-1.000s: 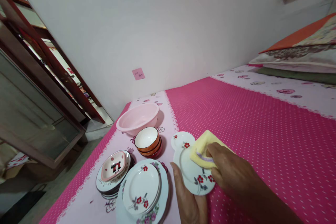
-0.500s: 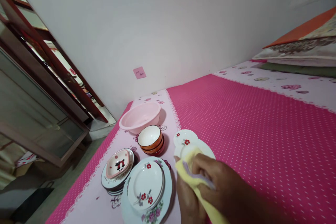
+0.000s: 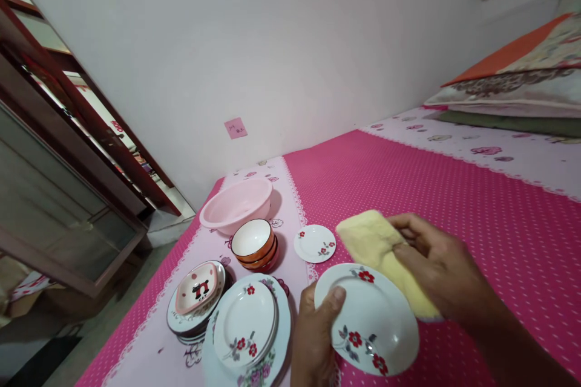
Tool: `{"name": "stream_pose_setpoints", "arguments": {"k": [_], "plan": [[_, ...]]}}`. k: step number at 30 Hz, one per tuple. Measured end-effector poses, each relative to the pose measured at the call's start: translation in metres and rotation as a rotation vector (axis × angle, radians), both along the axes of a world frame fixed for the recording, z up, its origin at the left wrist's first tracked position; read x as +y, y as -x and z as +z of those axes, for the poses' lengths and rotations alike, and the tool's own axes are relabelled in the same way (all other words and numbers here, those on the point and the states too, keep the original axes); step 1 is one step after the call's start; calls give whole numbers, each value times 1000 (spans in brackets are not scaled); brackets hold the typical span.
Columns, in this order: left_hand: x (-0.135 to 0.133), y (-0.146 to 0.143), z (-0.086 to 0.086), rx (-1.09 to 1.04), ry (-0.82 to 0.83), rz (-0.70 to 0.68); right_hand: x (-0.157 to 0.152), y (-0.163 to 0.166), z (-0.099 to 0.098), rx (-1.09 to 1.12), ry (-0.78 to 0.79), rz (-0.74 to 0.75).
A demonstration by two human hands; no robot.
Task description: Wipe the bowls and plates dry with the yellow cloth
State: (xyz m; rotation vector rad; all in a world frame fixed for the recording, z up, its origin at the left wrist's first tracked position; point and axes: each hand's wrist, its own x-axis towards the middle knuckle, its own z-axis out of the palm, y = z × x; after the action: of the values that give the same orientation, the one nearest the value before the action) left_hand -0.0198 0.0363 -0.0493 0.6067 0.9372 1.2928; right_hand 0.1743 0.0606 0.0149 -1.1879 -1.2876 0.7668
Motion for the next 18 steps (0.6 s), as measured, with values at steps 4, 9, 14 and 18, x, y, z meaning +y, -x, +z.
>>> {"name": "stream_pose_setpoints", "arguments": {"k": [4,9,14,18], "plan": [[-2,-1,-1,-90,-3,-2,-9,16,9,53,93,226],[2,-1,2,-118,-65,26,-10,21,10,-4,181,374],[8,-7,7,-193,-67,173,-2,26,-1,-23,150,379],[12,-10,11,-235,-35,364,1,38,-9,-63,98,291]]}}
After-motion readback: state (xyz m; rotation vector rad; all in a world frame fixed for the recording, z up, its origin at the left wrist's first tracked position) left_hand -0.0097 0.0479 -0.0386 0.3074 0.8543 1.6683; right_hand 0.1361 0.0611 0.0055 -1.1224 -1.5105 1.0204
